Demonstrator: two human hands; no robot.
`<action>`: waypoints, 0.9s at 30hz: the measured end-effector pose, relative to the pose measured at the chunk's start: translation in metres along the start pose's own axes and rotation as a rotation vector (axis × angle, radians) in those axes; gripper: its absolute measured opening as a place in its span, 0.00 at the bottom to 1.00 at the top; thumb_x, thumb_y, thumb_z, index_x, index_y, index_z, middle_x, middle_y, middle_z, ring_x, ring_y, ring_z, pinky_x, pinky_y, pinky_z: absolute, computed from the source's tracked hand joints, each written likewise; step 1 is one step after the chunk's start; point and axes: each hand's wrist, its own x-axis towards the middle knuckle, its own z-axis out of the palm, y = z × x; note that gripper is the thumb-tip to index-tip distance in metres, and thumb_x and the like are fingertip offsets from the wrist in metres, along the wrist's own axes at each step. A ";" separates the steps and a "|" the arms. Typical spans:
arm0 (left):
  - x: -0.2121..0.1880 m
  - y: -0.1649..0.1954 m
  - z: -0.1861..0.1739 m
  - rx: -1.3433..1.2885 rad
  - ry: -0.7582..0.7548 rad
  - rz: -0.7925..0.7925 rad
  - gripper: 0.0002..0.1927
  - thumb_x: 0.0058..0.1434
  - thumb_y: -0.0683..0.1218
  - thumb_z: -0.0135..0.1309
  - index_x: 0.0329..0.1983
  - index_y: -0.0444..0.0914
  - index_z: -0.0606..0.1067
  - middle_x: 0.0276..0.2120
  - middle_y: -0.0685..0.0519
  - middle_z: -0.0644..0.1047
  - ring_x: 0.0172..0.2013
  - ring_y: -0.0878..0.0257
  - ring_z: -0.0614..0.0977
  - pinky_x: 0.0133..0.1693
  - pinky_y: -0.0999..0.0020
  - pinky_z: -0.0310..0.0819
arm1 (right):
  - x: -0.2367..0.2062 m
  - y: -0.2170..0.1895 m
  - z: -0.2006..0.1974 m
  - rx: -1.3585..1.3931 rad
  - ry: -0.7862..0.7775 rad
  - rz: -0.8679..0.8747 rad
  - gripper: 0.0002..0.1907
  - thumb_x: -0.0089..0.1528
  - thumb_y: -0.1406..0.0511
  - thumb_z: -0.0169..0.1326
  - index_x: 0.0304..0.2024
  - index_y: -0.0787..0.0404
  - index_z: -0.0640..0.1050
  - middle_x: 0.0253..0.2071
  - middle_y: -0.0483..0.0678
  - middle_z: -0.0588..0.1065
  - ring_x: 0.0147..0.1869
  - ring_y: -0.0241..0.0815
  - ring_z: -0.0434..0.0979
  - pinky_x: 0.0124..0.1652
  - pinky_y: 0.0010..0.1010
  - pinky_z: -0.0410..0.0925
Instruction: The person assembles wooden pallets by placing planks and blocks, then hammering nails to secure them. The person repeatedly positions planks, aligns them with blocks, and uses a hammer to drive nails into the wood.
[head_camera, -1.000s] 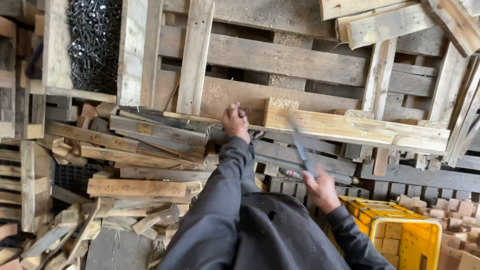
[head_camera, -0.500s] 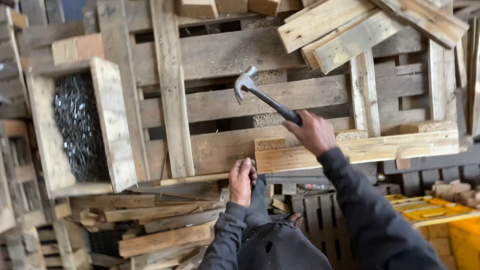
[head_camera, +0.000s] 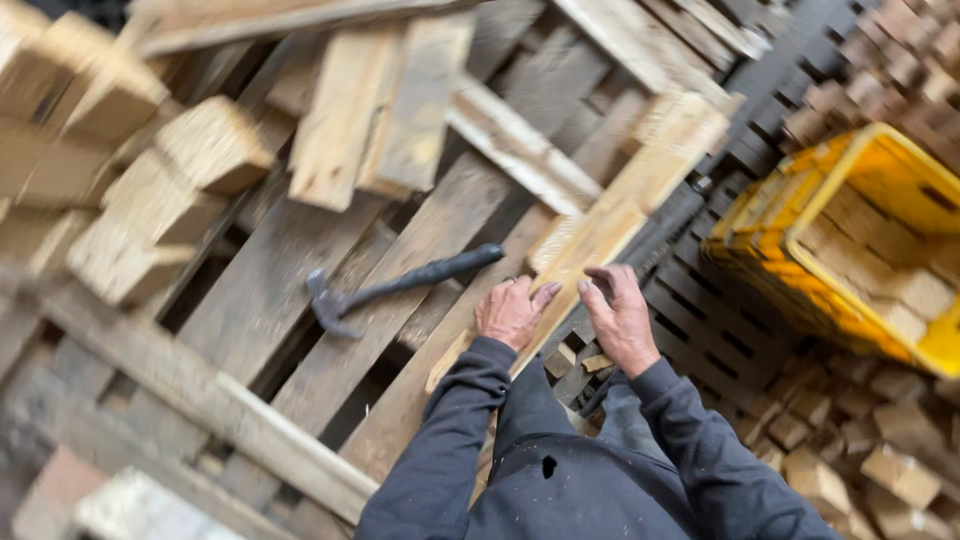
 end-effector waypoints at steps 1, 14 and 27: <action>0.009 0.004 0.006 0.014 -0.258 -0.100 0.28 0.67 0.68 0.48 0.33 0.39 0.76 0.24 0.46 0.76 0.29 0.47 0.82 0.33 0.49 0.75 | -0.010 0.016 -0.013 0.055 -0.020 0.177 0.13 0.67 0.64 0.55 0.52 0.66 0.76 0.46 0.54 0.73 0.50 0.41 0.77 0.51 0.31 0.72; -0.096 0.012 0.105 0.156 -0.317 0.439 0.09 0.63 0.52 0.55 0.35 0.43 0.79 0.30 0.45 0.82 0.26 0.52 0.85 0.30 0.58 0.77 | -0.202 0.049 -0.065 0.577 -0.282 0.565 0.26 0.66 0.50 0.62 0.49 0.67 0.80 0.42 0.56 0.79 0.48 0.46 0.81 0.50 0.39 0.73; -0.157 0.344 0.424 0.192 -0.967 0.705 0.26 0.68 0.63 0.42 0.36 0.36 0.75 0.30 0.33 0.78 0.37 0.33 0.80 0.39 0.42 0.73 | -0.320 0.218 -0.284 1.485 1.283 0.505 0.24 0.62 0.59 0.61 0.58 0.64 0.76 0.51 0.50 0.79 0.55 0.43 0.78 0.55 0.35 0.70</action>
